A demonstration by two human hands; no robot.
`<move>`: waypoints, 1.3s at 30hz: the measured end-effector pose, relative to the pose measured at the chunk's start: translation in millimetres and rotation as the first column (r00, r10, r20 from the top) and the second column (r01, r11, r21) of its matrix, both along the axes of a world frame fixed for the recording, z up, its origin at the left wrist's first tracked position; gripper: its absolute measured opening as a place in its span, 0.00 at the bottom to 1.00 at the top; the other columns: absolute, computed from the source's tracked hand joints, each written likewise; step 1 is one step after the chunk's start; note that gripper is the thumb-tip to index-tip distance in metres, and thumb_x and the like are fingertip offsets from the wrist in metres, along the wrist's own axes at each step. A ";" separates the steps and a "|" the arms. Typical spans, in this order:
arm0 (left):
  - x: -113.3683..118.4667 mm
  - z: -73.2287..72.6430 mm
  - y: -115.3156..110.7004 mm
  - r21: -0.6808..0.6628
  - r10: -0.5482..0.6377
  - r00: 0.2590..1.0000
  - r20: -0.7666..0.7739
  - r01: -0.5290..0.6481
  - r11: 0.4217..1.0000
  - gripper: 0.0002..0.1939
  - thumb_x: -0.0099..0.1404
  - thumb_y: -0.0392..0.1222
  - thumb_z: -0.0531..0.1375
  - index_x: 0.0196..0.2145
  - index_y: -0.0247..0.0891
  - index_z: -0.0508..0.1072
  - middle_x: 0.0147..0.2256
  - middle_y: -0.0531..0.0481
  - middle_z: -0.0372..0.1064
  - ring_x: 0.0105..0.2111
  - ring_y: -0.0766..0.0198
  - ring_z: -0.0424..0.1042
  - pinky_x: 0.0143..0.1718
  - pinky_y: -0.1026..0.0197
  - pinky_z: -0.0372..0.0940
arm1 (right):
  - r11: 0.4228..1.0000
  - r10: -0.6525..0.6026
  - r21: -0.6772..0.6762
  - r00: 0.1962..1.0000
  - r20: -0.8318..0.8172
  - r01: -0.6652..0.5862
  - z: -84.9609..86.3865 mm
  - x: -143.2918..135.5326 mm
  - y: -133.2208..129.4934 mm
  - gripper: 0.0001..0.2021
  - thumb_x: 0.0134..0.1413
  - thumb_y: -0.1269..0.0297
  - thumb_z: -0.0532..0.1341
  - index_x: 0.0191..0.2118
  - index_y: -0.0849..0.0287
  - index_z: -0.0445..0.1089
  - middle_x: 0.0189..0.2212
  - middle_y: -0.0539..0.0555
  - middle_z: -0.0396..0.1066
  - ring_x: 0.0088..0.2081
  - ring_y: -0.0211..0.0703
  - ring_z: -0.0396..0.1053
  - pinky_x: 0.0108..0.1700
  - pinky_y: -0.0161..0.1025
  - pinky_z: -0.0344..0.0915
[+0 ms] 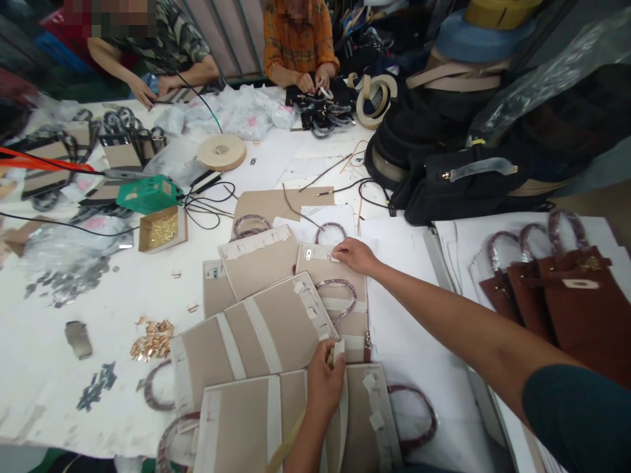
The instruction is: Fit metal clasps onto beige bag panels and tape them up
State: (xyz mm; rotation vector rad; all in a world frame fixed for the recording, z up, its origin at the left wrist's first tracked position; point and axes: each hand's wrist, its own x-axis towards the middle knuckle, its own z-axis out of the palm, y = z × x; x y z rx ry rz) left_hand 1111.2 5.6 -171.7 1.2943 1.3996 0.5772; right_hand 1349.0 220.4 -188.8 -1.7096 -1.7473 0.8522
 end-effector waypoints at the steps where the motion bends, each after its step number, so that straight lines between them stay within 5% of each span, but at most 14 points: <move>1: -1.1 -1.3 0.3 -0.023 -0.002 1.000 0.016 0.002 1.000 0.10 0.63 0.43 0.60 0.42 0.39 0.74 0.39 0.47 0.77 0.41 0.55 0.75 0.45 0.56 0.67 | 1.000 -0.004 0.005 1.000 0.012 0.004 -5.8 -4.5 3.9 0.07 0.59 0.62 0.65 0.35 0.54 0.81 0.34 0.52 0.73 0.38 0.42 0.69 0.42 0.37 0.61; 4: -3.4 -3.9 1.5 -0.096 0.036 0.997 0.063 -0.030 0.995 0.12 0.61 0.42 0.61 0.43 0.39 0.74 0.39 0.48 0.76 0.40 0.56 0.75 0.45 0.56 0.67 | 0.999 -0.048 0.026 0.998 0.051 0.047 -19.6 -15.3 6.0 0.05 0.58 0.61 0.66 0.34 0.53 0.81 0.35 0.52 0.73 0.42 0.45 0.68 0.46 0.40 0.59; 9: -4.0 -4.2 0.3 -0.168 0.155 0.985 0.072 -0.142 0.976 0.31 0.59 0.46 0.65 0.60 0.37 0.68 0.31 0.54 0.73 0.31 0.61 0.72 0.38 0.61 0.65 | 0.984 -0.174 0.056 0.983 0.054 0.171 -31.0 -23.1 0.2 0.08 0.57 0.61 0.66 0.42 0.52 0.78 0.40 0.52 0.74 0.47 0.48 0.67 0.52 0.46 0.57; 13: -3.2 6.5 -2.5 -0.200 0.115 0.988 0.101 -0.094 0.975 0.17 0.62 0.53 0.64 0.42 0.38 0.78 0.34 0.50 0.76 0.35 0.58 0.74 0.39 0.61 0.65 | 0.952 -0.305 -0.006 0.952 -0.038 0.305 -29.8 -24.4 10.1 0.11 0.55 0.66 0.65 0.45 0.53 0.76 0.35 0.50 0.74 0.40 0.45 0.69 0.49 0.44 0.61; 17: -2.9 20.5 -2.4 -0.142 0.133 0.991 -0.005 -0.132 0.981 0.19 0.63 0.57 0.63 0.28 0.37 0.74 0.24 0.55 0.69 0.26 0.64 0.66 0.30 0.64 0.59 | 0.942 -0.334 -0.060 0.938 -0.088 0.329 -3.4 -24.2 12.8 0.11 0.58 0.64 0.63 0.46 0.56 0.76 0.32 0.50 0.74 0.36 0.44 0.70 0.45 0.42 0.65; 19: -2.9 26.1 -0.5 -0.118 0.151 0.988 -0.037 -0.154 0.981 0.20 0.62 0.58 0.63 0.27 0.37 0.73 0.23 0.56 0.67 0.25 0.65 0.64 0.29 0.64 0.58 | 0.964 -0.265 -0.067 0.951 -0.157 0.258 19.5 -25.2 -5.5 0.13 0.60 0.60 0.62 0.49 0.57 0.76 0.34 0.50 0.76 0.36 0.42 0.71 0.44 0.40 0.67; 21: -2.4 30.2 2.1 -0.088 0.154 0.987 -0.056 -0.158 0.983 0.20 0.62 0.58 0.63 0.26 0.37 0.73 0.23 0.56 0.67 0.25 0.66 0.64 0.29 0.65 0.58 | 0.996 -0.050 -0.085 0.959 -0.279 0.027 43.1 -27.4 -39.2 0.14 0.59 0.56 0.64 0.48 0.55 0.77 0.36 0.51 0.77 0.38 0.42 0.72 0.43 0.39 0.68; 23: -1.1 32.8 4.9 -0.044 0.143 0.987 -0.073 -0.147 0.988 0.20 0.62 0.57 0.64 0.26 0.37 0.73 0.23 0.56 0.67 0.25 0.65 0.64 0.29 0.65 0.58 | 0.955 0.227 -0.097 0.897 -0.379 -0.282 62.4 -29.9 -80.6 0.14 0.57 0.54 0.66 0.45 0.53 0.79 0.37 0.51 0.77 0.37 0.42 0.73 0.41 0.38 0.68; 25: 1.2 34.2 7.0 0.004 0.122 0.989 -0.083 -0.122 0.992 0.18 0.63 0.56 0.64 0.29 0.37 0.75 0.24 0.55 0.68 0.26 0.65 0.66 0.30 0.64 0.59 | 0.882 0.409 -0.096 0.852 -0.328 -0.461 74.8 -32.0 -118.4 0.09 0.56 0.57 0.68 0.41 0.52 0.81 0.35 0.50 0.77 0.36 0.41 0.73 0.40 0.37 0.67; 29: 6.4 36.4 9.7 0.121 0.015 0.992 -0.125 0.000 0.993 0.14 0.66 0.50 0.62 0.43 0.39 0.79 0.28 0.53 0.74 0.28 0.62 0.71 0.33 0.63 0.63 | 0.866 0.499 -0.013 0.867 -0.008 -0.499 86.9 -33.3 -157.6 0.06 0.55 0.68 0.64 0.32 0.52 0.80 0.30 0.50 0.77 0.35 0.43 0.72 0.42 0.40 0.64; 32: 9.9 40.8 11.1 0.216 -0.131 0.967 -0.219 0.179 0.960 0.10 0.69 0.45 0.59 0.38 0.41 0.79 0.33 0.49 0.77 0.34 0.60 0.75 0.38 0.61 0.64 | 0.864 0.491 0.052 0.861 0.129 -0.501 92.2 -32.7 -163.5 0.04 0.50 0.70 0.64 0.27 0.55 0.76 0.27 0.51 0.76 0.33 0.45 0.70 0.42 0.43 0.63; 36: 17.6 45.7 10.4 0.332 -0.137 0.915 -0.381 0.273 0.903 0.10 0.70 0.42 0.57 0.34 0.42 0.77 0.31 0.47 0.76 0.32 0.58 0.75 0.36 0.61 0.62 | 0.920 0.382 0.040 0.913 0.145 -0.391 78.0 -24.0 -158.2 0.06 0.50 0.70 0.63 0.25 0.55 0.73 0.26 0.51 0.75 0.32 0.44 0.69 0.40 0.42 0.62; 39: 25.7 40.6 6.1 0.362 -0.086 0.931 -0.355 0.222 0.905 0.10 0.70 0.43 0.58 0.33 0.42 0.77 0.31 0.48 0.75 0.33 0.58 0.75 0.38 0.61 0.63 | 1.000 -0.016 -0.025 0.999 -0.033 0.015 47.7 -4.2 -135.2 0.06 0.54 0.66 0.61 0.29 0.55 0.76 0.29 0.51 0.76 0.32 0.43 0.70 0.39 0.39 0.65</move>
